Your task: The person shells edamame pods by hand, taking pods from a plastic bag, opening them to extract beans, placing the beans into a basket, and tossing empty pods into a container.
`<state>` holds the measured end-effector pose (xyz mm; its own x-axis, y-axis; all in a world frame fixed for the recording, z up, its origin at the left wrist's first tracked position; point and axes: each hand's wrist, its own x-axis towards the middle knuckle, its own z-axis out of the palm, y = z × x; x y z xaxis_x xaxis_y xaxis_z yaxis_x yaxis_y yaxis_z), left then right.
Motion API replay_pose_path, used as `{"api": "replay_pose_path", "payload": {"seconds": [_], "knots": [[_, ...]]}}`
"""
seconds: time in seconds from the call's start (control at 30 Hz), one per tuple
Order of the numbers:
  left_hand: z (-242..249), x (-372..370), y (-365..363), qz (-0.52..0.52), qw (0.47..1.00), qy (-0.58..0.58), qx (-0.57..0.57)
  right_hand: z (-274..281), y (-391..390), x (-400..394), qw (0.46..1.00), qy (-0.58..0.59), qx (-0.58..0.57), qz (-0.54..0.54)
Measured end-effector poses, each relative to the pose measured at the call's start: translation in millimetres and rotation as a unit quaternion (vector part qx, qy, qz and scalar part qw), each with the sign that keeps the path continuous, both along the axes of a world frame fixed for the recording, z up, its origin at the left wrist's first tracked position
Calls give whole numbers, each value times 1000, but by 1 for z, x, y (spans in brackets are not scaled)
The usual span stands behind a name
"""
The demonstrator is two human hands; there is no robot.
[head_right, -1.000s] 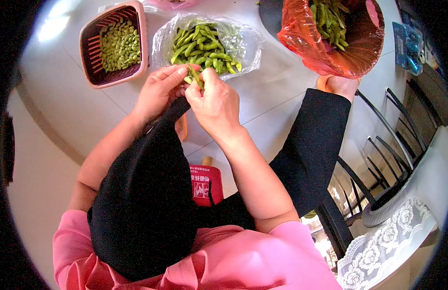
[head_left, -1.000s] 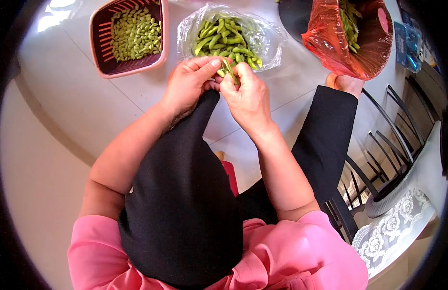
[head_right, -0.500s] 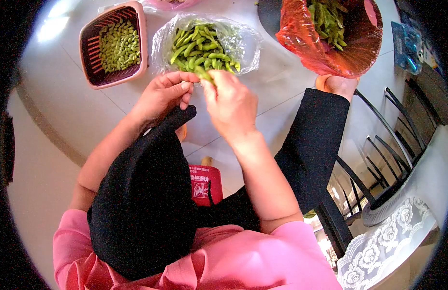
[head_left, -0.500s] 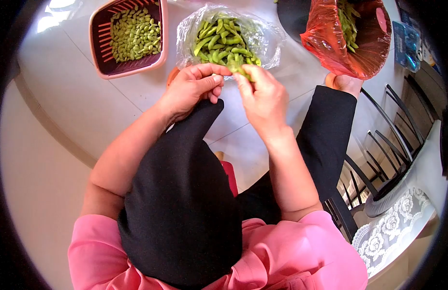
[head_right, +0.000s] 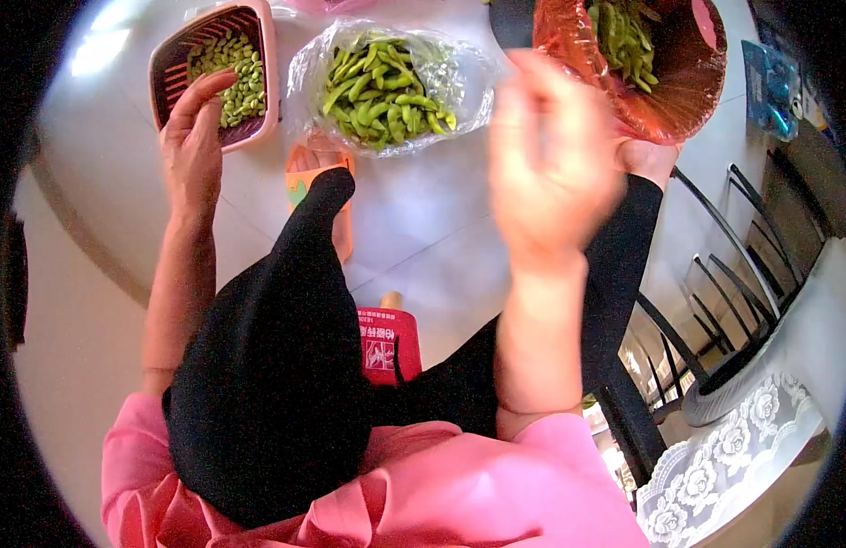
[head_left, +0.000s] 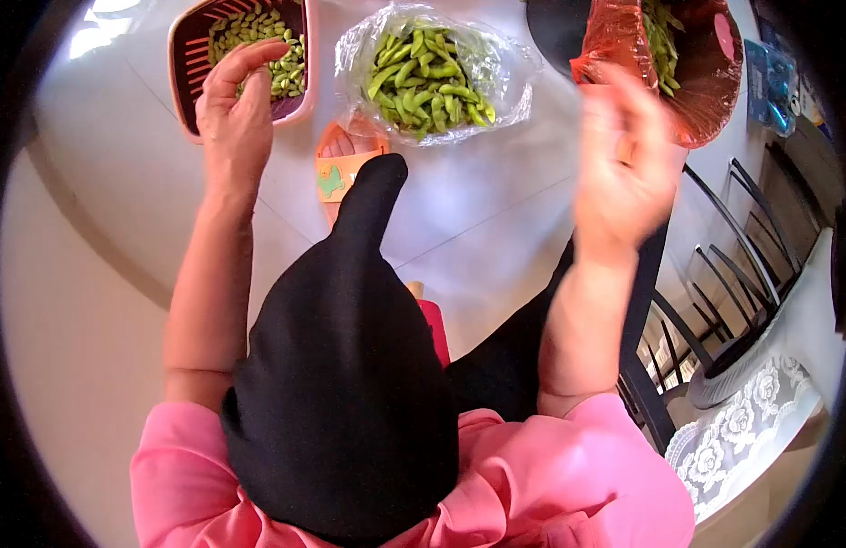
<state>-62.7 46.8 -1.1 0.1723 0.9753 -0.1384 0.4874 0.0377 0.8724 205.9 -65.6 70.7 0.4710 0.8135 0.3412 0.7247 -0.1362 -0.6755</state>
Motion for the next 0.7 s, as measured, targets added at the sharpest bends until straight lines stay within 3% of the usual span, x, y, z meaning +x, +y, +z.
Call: {"api": "replay_pose_path", "payload": {"seconds": [0.07,0.13,0.23,0.27,0.47,0.5,0.53,0.57,0.63,0.7], "knots": [[-1,12,-7,-10,998,-62,-18,-29,1,-20,978,57,-188,69],[7,27,-16,-19,994,-84,-70,-84,-3,-26,954,34,-284,90],[10,36,-30,-81,983,-104,-130,-120,-1,-33,934,-11,-348,83],[8,43,-36,-53,980,-137,-137,-127,-3,-33,933,-9,-349,84],[4,58,-53,-106,950,-148,-256,-110,-3,-34,940,27,-335,58],[3,61,-55,-112,943,-151,-276,-100,-3,-40,908,294,-295,53],[3,64,-57,-123,949,-141,-252,-91,-5,-45,809,538,-235,41],[5,65,-57,-125,948,-144,-253,-84,-7,-47,810,536,-235,39],[12,66,-53,-181,924,-147,-304,-73,-8,-51,686,675,-270,38],[11,65,-54,-178,927,-130,-302,-68,-8,-56,668,698,-257,24]]}}
